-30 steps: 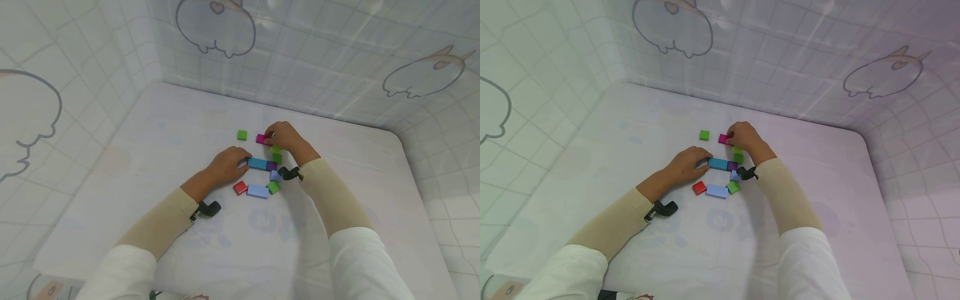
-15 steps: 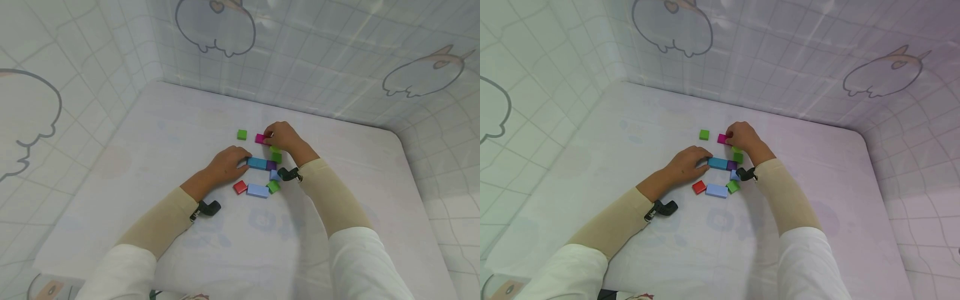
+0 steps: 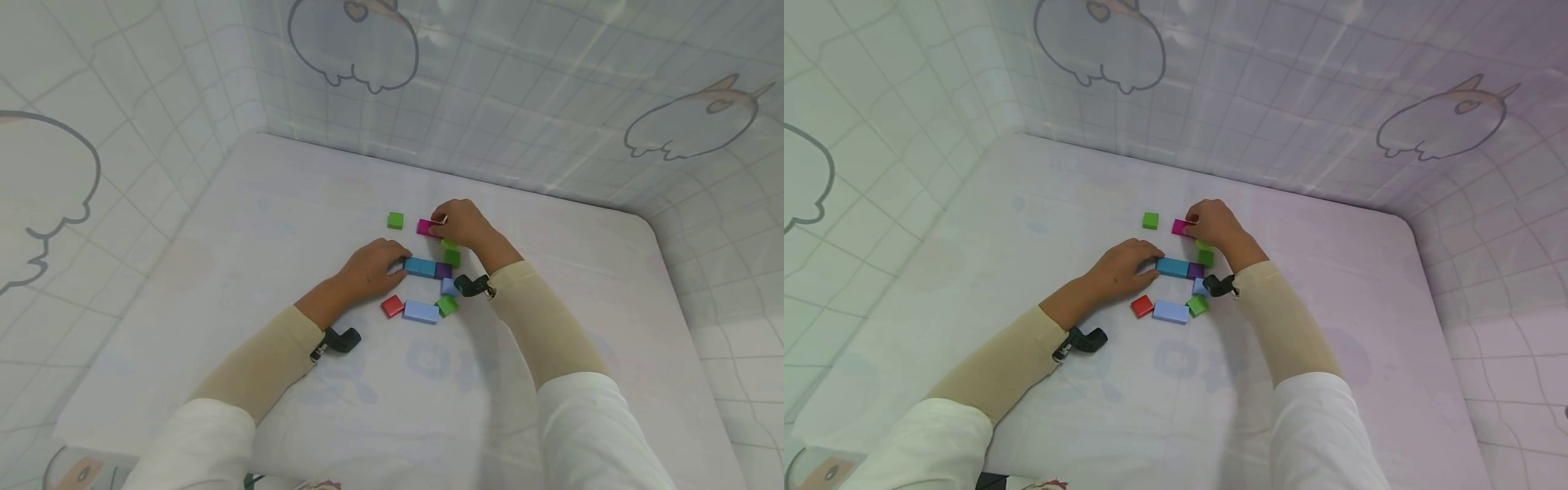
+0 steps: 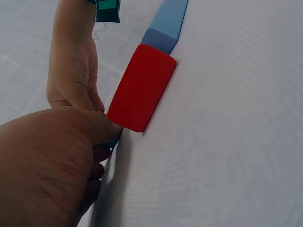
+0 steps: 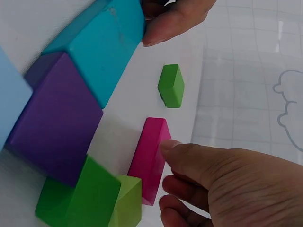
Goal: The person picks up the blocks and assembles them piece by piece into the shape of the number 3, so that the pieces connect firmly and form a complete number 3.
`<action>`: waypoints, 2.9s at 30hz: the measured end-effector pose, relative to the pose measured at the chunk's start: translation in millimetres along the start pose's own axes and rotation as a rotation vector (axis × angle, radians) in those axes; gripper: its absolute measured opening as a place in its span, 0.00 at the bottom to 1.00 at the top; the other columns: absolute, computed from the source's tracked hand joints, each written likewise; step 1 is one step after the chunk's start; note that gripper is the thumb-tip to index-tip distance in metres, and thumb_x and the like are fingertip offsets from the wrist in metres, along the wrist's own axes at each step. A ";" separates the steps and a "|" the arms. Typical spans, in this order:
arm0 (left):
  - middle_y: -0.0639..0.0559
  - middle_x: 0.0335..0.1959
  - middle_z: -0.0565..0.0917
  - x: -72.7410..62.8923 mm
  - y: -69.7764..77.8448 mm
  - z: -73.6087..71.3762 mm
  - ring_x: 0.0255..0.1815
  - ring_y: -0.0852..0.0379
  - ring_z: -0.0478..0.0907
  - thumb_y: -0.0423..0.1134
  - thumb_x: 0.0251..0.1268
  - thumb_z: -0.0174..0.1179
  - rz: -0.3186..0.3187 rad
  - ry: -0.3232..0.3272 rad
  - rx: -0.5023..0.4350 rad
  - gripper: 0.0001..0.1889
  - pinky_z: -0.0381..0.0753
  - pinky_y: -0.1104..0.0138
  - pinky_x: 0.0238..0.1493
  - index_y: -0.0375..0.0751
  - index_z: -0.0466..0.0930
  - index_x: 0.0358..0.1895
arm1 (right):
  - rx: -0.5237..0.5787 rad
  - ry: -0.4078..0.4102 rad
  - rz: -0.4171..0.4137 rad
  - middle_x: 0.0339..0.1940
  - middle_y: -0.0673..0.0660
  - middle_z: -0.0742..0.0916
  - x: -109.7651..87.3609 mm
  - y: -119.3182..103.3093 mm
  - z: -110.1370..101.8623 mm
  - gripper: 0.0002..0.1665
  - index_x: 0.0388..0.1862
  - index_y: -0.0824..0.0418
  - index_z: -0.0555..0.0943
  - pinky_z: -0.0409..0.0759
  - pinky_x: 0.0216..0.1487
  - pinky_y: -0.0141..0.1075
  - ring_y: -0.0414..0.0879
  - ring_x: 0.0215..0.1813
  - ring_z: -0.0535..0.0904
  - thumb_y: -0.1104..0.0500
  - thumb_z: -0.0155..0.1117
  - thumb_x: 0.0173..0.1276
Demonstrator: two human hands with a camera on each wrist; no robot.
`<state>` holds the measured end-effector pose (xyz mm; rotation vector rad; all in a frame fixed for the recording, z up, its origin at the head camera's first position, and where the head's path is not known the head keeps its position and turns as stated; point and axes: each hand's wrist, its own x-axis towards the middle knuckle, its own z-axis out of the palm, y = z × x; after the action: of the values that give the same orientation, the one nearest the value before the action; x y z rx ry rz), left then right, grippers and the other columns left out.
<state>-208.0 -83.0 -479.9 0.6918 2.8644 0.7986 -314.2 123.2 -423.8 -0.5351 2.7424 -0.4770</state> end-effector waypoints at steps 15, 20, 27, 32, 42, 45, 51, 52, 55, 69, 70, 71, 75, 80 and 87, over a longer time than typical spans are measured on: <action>0.55 0.58 0.81 -0.2 -0.8 4.2 0.58 0.57 0.74 0.47 0.68 0.63 0.005 0.014 -0.011 0.23 0.77 0.64 0.61 0.47 0.77 0.64 | -0.048 0.008 -0.176 0.56 0.58 0.85 20.1 -30.4 7.2 0.23 0.60 0.61 0.81 0.80 0.57 0.42 0.51 0.56 0.79 0.53 0.66 0.70; 0.55 0.58 0.81 0.4 -0.4 4.1 0.59 0.57 0.74 0.46 0.68 0.63 0.014 0.026 -0.013 0.23 0.77 0.64 0.61 0.46 0.77 0.64 | -0.071 -0.036 -0.193 0.58 0.56 0.84 24.6 -39.4 7.1 0.22 0.61 0.60 0.81 0.76 0.63 0.43 0.50 0.62 0.77 0.53 0.65 0.71; 0.56 0.58 0.81 2.5 2.4 4.5 0.59 0.58 0.73 0.46 0.68 0.63 0.014 0.006 -0.014 0.22 0.77 0.65 0.62 0.46 0.77 0.64 | -0.110 -0.061 -0.190 0.57 0.55 0.85 27.4 -39.8 6.1 0.20 0.59 0.60 0.82 0.75 0.64 0.42 0.49 0.61 0.78 0.55 0.65 0.71; 0.56 0.58 0.81 2.9 5.0 3.8 0.59 0.58 0.73 0.47 0.68 0.63 0.019 0.001 -0.005 0.23 0.77 0.65 0.62 0.46 0.76 0.64 | -0.100 -0.066 -0.201 0.57 0.56 0.85 24.2 -37.1 2.5 0.20 0.59 0.60 0.82 0.76 0.64 0.43 0.51 0.60 0.78 0.57 0.66 0.70; 0.55 0.58 0.81 4.5 4.1 6.2 0.58 0.58 0.74 0.46 0.69 0.63 0.032 0.019 -0.005 0.22 0.77 0.65 0.61 0.46 0.77 0.64 | -0.071 -0.079 -0.175 0.59 0.56 0.84 18.5 -34.7 -1.5 0.18 0.58 0.59 0.83 0.77 0.62 0.45 0.53 0.60 0.78 0.58 0.65 0.70; 0.56 0.58 0.81 4.8 4.1 6.9 0.58 0.58 0.74 0.46 0.69 0.62 0.034 0.018 0.006 0.22 0.78 0.65 0.60 0.46 0.77 0.63 | -0.067 -0.086 -0.168 0.60 0.56 0.84 17.4 -32.9 -3.2 0.18 0.58 0.58 0.84 0.77 0.62 0.45 0.53 0.61 0.78 0.59 0.64 0.70; 0.55 0.59 0.81 5.0 4.9 7.1 0.58 0.57 0.74 0.46 0.68 0.63 0.030 0.015 0.010 0.22 0.77 0.65 0.61 0.46 0.77 0.63 | -0.079 -0.093 -0.168 0.60 0.55 0.84 18.7 -27.0 -4.6 0.19 0.58 0.57 0.84 0.77 0.62 0.45 0.52 0.60 0.78 0.59 0.65 0.69; 0.55 0.59 0.81 5.1 5.0 7.2 0.59 0.57 0.74 0.46 0.69 0.62 0.028 0.014 0.010 0.22 0.77 0.64 0.61 0.46 0.77 0.63 | -0.084 -0.092 -0.169 0.60 0.55 0.84 19.2 -26.2 -4.6 0.19 0.58 0.57 0.84 0.77 0.62 0.45 0.52 0.60 0.78 0.59 0.65 0.69; 0.55 0.59 0.81 5.1 5.0 7.4 0.59 0.57 0.74 0.46 0.68 0.62 0.025 0.016 0.012 0.22 0.77 0.64 0.62 0.47 0.77 0.63 | -0.090 -0.094 -0.173 0.60 0.55 0.84 20.7 -24.8 -4.8 0.19 0.57 0.57 0.84 0.76 0.63 0.45 0.52 0.60 0.78 0.60 0.65 0.68; 0.55 0.60 0.81 3.8 7.1 4.8 0.60 0.57 0.73 0.46 0.68 0.63 0.016 0.007 -0.001 0.22 0.77 0.63 0.63 0.47 0.78 0.63 | -0.086 -0.101 -0.138 0.58 0.56 0.85 18.6 -22.8 -8.1 0.18 0.56 0.57 0.85 0.75 0.64 0.47 0.53 0.61 0.76 0.60 0.66 0.68; 0.55 0.60 0.81 3.6 7.0 4.8 0.60 0.57 0.73 0.46 0.68 0.63 0.015 0.007 -0.002 0.22 0.77 0.63 0.63 0.47 0.78 0.63 | -0.088 -0.102 -0.139 0.58 0.56 0.85 18.3 -22.7 -8.1 0.18 0.56 0.57 0.85 0.76 0.64 0.47 0.53 0.61 0.76 0.60 0.66 0.68; 0.55 0.60 0.81 3.6 7.0 4.8 0.60 0.57 0.73 0.46 0.68 0.63 0.016 0.005 -0.002 0.22 0.77 0.63 0.63 0.47 0.78 0.64 | -0.087 -0.103 -0.139 0.58 0.56 0.85 18.0 -22.6 -8.0 0.18 0.56 0.57 0.85 0.76 0.64 0.47 0.53 0.61 0.77 0.60 0.66 0.68; 0.55 0.59 0.81 3.3 7.2 4.8 0.59 0.57 0.74 0.46 0.68 0.63 0.018 0.005 -0.002 0.22 0.77 0.64 0.62 0.47 0.78 0.63 | -0.084 -0.109 -0.131 0.59 0.56 0.84 17.5 -22.3 -8.3 0.18 0.57 0.57 0.85 0.76 0.64 0.47 0.53 0.61 0.76 0.60 0.66 0.68; 0.55 0.59 0.81 3.2 7.8 4.1 0.58 0.58 0.74 0.47 0.68 0.63 0.007 0.001 0.003 0.22 0.78 0.64 0.60 0.48 0.77 0.64 | -0.075 -0.112 -0.112 0.59 0.57 0.84 17.9 -22.5 -8.6 0.19 0.57 0.57 0.84 0.76 0.64 0.47 0.53 0.62 0.76 0.60 0.66 0.68; 0.56 0.59 0.81 2.9 7.6 3.9 0.57 0.58 0.74 0.47 0.68 0.63 0.007 0.005 0.022 0.22 0.78 0.65 0.60 0.48 0.77 0.63 | -0.082 -0.116 -0.122 0.60 0.57 0.84 18.2 -22.9 -8.3 0.19 0.58 0.57 0.84 0.76 0.65 0.47 0.53 0.63 0.76 0.60 0.66 0.68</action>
<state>-206.8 -74.2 -479.3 0.7041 2.8811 0.7717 -326.1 97.9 -412.0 -0.7300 2.6376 -0.3506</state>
